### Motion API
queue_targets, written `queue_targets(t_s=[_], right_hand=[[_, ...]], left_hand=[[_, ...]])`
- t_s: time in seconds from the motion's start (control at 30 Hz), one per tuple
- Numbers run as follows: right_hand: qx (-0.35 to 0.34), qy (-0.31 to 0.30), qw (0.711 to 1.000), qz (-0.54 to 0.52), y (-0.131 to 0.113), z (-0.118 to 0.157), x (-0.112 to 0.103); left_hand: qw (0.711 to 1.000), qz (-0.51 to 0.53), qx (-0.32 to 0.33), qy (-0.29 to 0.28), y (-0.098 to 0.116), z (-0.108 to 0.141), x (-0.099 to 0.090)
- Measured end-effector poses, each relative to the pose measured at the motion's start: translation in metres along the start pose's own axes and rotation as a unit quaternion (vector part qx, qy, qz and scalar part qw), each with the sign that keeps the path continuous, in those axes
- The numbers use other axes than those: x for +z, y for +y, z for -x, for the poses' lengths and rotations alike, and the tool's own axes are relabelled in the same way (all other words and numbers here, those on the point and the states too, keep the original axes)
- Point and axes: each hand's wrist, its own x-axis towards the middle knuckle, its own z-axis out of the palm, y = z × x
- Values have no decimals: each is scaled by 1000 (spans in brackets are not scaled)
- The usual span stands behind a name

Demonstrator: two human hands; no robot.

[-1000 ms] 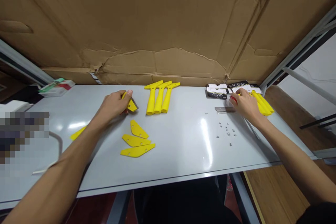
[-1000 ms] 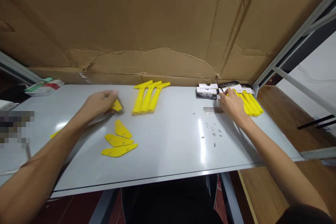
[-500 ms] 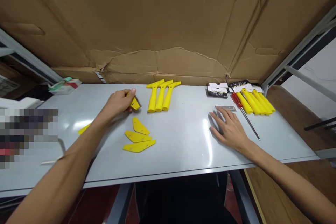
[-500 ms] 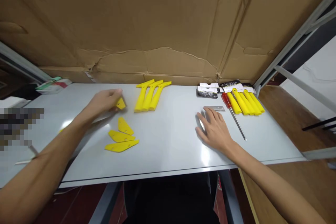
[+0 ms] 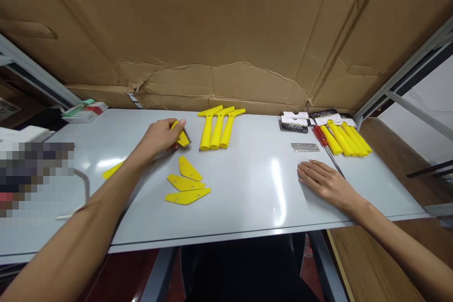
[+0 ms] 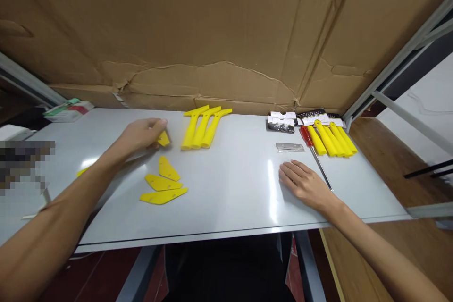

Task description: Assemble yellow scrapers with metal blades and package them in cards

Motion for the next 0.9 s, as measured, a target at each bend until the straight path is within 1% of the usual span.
queue_targets(t_s=[0.07,0.1,0.17,0.2,0.27,0.3,0.37,0.43,0.5,0.7,0.8,0.9], right_hand=[[10,4,1000,-9,5,8,-3],[35,8,999,-17,7,12,-4],[117,7,993,-35,8,20,-6],[165,-5,985,-46,8,24,-8],[250,-53,964,-80,6,31,-11],[279,-78,951,-103,5,34,-12],[316,-115,929,-156,4,36,-12],[332,-127,911,-208,6,32,-8],[339,-123,898,-251,11,23,-3],[351,-99,878,-310,25,0,7],[367,-94,868,-323,26,-3,9],[394,-93,848,-342,24,-5,10]], left_hand=[[1000,-7,1,-1,1,0,0],[1000,-10,2,0,1,0,-1],[1000,-15,2,4,1,0,-2],[1000,-17,1,5,0,0,-2],[1000,-17,0,2,-1,-1,-2],[1000,-16,-2,0,-1,-2,-2],[1000,-13,-7,1,-3,-2,-3],[1000,-9,-15,10,-3,-3,-4],[1000,-3,-22,20,-4,-2,-6],[998,32,-25,41,-4,-1,-9],[994,81,-37,66,-3,0,-11],[982,160,-49,89,-3,2,-17]])
